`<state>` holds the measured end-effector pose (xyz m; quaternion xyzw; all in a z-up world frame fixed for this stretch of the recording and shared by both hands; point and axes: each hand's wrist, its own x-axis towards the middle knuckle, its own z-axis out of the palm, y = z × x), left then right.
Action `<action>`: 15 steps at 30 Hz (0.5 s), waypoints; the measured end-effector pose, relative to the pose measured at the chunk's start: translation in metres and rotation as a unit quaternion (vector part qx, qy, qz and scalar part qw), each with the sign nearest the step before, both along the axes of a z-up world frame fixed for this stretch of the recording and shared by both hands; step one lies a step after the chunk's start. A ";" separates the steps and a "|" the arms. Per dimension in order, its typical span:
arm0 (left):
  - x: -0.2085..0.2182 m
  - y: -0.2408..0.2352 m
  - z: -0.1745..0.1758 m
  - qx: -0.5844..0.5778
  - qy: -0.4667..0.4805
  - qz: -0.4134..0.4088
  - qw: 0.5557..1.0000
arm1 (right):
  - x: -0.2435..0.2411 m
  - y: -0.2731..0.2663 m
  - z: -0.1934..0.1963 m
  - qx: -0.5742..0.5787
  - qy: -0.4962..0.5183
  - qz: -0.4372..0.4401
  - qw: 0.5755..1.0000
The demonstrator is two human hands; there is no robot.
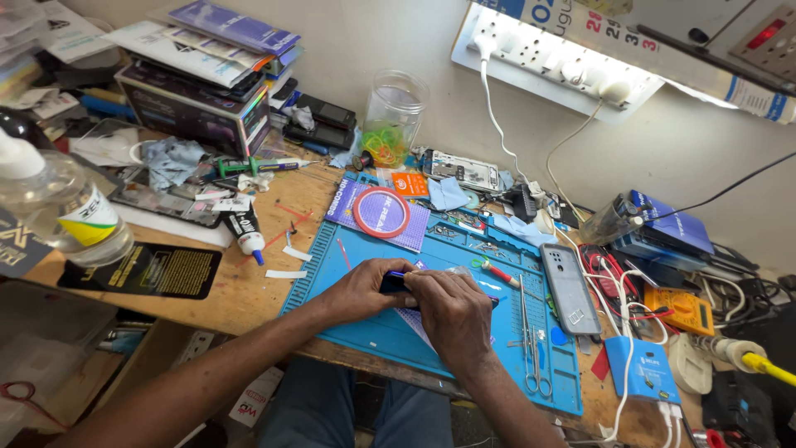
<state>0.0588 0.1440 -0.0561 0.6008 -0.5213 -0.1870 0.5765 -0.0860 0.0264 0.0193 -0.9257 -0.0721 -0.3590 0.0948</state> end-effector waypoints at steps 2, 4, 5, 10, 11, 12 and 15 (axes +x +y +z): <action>-0.001 -0.001 -0.004 0.028 0.055 -0.009 0.998 | -0.001 0.000 -0.002 -0.003 0.013 -0.008 1.000; -0.004 0.000 -0.009 0.032 0.084 -0.010 0.996 | -0.002 0.003 -0.003 -0.016 0.014 -0.005 1.000; -0.003 0.000 -0.010 0.023 0.081 -0.009 0.996 | 0.000 0.004 -0.002 -0.026 0.004 0.000 1.000; -0.002 -0.001 -0.016 0.010 0.094 -0.014 0.995 | 0.009 0.008 -0.003 -0.050 -0.002 0.022 0.999; 0.000 -0.002 -0.018 -0.004 0.111 -0.030 0.993 | 0.011 0.008 -0.005 -0.054 0.000 0.025 0.998; 0.001 -0.002 -0.020 -0.017 0.128 -0.045 0.991 | 0.014 0.008 -0.007 -0.059 0.001 0.028 0.998; 0.003 0.001 -0.022 -0.014 0.000 0.013 1.000 | 0.017 0.013 -0.011 -0.059 -0.006 0.028 0.998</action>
